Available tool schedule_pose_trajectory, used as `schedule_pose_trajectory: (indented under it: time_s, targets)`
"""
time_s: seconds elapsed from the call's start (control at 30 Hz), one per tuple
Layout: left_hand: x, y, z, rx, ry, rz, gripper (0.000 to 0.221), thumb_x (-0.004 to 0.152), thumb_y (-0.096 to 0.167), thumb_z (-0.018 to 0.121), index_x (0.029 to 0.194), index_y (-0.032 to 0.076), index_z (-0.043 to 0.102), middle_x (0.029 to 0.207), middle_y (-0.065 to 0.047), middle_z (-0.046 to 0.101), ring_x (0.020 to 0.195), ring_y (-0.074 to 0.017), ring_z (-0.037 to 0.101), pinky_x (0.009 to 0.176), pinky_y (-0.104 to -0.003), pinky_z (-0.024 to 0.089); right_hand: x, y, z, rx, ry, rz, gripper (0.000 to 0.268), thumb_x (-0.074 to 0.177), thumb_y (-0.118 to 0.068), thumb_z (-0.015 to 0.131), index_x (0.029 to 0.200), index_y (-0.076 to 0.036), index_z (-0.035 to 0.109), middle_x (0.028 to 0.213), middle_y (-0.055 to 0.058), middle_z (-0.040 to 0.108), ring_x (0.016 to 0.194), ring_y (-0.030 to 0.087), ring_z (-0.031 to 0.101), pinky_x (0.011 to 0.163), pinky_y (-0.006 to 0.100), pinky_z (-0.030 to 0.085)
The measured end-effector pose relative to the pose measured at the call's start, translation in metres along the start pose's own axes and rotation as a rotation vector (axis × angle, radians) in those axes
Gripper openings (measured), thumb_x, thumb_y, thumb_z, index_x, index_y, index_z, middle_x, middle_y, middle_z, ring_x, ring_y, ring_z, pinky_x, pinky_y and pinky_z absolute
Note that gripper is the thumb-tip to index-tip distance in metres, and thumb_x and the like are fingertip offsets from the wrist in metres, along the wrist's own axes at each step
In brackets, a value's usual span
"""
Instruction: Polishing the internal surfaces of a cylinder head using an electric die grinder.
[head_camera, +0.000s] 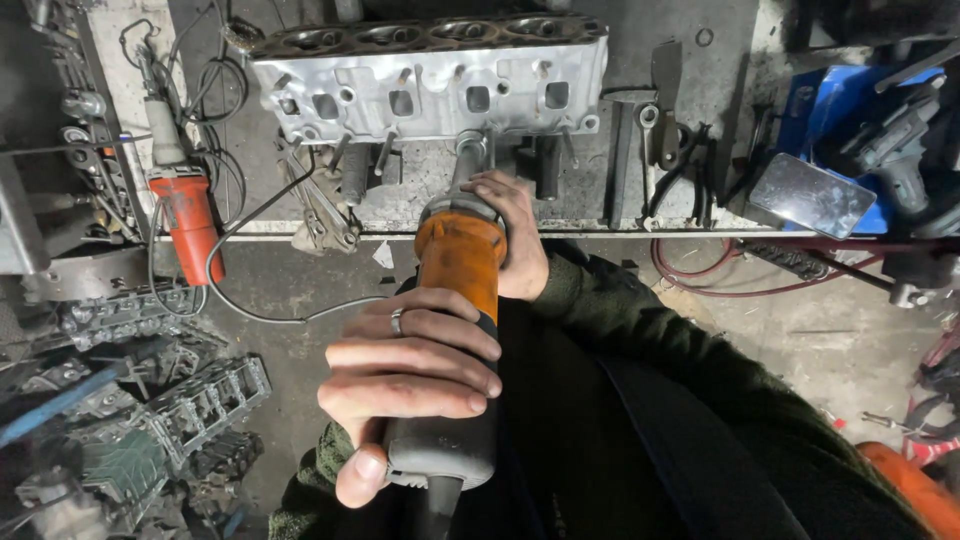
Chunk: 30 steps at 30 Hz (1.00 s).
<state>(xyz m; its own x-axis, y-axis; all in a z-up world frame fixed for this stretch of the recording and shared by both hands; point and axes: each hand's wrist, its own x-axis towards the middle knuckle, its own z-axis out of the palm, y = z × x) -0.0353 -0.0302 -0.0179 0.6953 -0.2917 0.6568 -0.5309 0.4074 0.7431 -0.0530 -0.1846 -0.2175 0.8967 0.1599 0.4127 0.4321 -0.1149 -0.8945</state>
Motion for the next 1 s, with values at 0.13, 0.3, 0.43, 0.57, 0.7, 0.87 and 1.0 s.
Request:
schedule_pose_trajectory:
  time_s: [0.13, 0.3, 0.43, 0.57, 0.7, 0.87, 1.0]
  targets:
    - [-0.003, 0.002, -0.018, -0.004, -0.026, 0.051, 0.060, 0.093, 0.044, 0.041, 0.090, -0.007, 0.072, 0.080, -0.022, 0.074, 0.072, -0.0378, 0.076, 0.067, -0.051, 0.063, 0.008, 0.001, 0.013, -0.026, 0.001, -0.024, 0.099, 0.071, -0.031, 0.095, 0.150, -0.009, 0.038, 0.146, 0.019, 0.053, 0.140, 0.040, 0.049, 0.123, 0.056, 0.039]
    - [-0.006, 0.008, -0.034, 0.013, 0.004, 0.065, 0.060, 0.093, 0.044, 0.041, 0.090, -0.007, 0.072, 0.079, -0.021, 0.075, 0.071, -0.0370, 0.077, 0.065, -0.050, 0.063, 0.019, -0.003, 0.026, -0.028, -0.029, -0.012, 0.102, 0.069, -0.032, 0.096, 0.149, -0.009, 0.038, 0.144, 0.020, 0.051, 0.138, 0.041, 0.048, 0.121, 0.057, 0.039]
    - [-0.008, 0.016, -0.038, 0.018, 0.115, 0.055, 0.059, 0.090, 0.045, 0.042, 0.086, -0.006, 0.072, 0.076, -0.021, 0.074, 0.068, -0.0353, 0.076, 0.063, -0.048, 0.063, 0.021, -0.006, 0.040, -0.039, -0.050, -0.010, 0.101, 0.071, -0.032, 0.097, 0.150, -0.009, 0.037, 0.145, 0.020, 0.049, 0.138, 0.041, 0.047, 0.120, 0.056, 0.039]
    - [-0.009, 0.023, -0.052, 0.078, 0.138, -0.060, 0.060, 0.092, 0.045, 0.040, 0.083, -0.004, 0.072, 0.072, -0.019, 0.074, 0.066, -0.0355, 0.077, 0.063, -0.051, 0.064, 0.030, -0.009, 0.049, -0.040, -0.060, -0.027, 0.100, 0.074, -0.031, 0.096, 0.150, -0.008, 0.036, 0.145, 0.021, 0.049, 0.138, 0.041, 0.048, 0.120, 0.056, 0.040]
    - [-0.017, 0.023, -0.063, 0.043, 0.069, 0.093, 0.060, 0.091, 0.045, 0.042, 0.086, -0.006, 0.072, 0.076, -0.021, 0.074, 0.069, -0.0360, 0.076, 0.062, -0.049, 0.063, 0.038, -0.014, 0.063, -0.051, -0.047, -0.066, 0.096, 0.075, -0.027, 0.094, 0.149, -0.008, 0.037, 0.141, 0.021, 0.054, 0.134, 0.040, 0.050, 0.118, 0.055, 0.040]
    - [-0.024, 0.035, -0.076, 0.112, 0.089, -0.025, 0.061, 0.094, 0.047, 0.040, 0.090, -0.004, 0.073, 0.081, -0.019, 0.075, 0.076, -0.0361, 0.078, 0.069, -0.051, 0.064, 0.047, -0.018, 0.073, -0.053, -0.081, -0.085, 0.090, 0.079, -0.023, 0.089, 0.150, -0.007, 0.036, 0.142, 0.021, 0.056, 0.136, 0.041, 0.051, 0.118, 0.055, 0.040]
    - [-0.022, 0.031, -0.091, 0.081, 0.048, 0.100, 0.060, 0.094, 0.046, 0.040, 0.089, -0.005, 0.072, 0.079, -0.020, 0.075, 0.073, -0.0364, 0.077, 0.065, -0.051, 0.063, 0.057, -0.016, 0.081, -0.039, -0.074, -0.114, 0.089, 0.080, -0.026, 0.089, 0.150, -0.007, 0.037, 0.143, 0.019, 0.054, 0.136, 0.040, 0.050, 0.118, 0.054, 0.040]
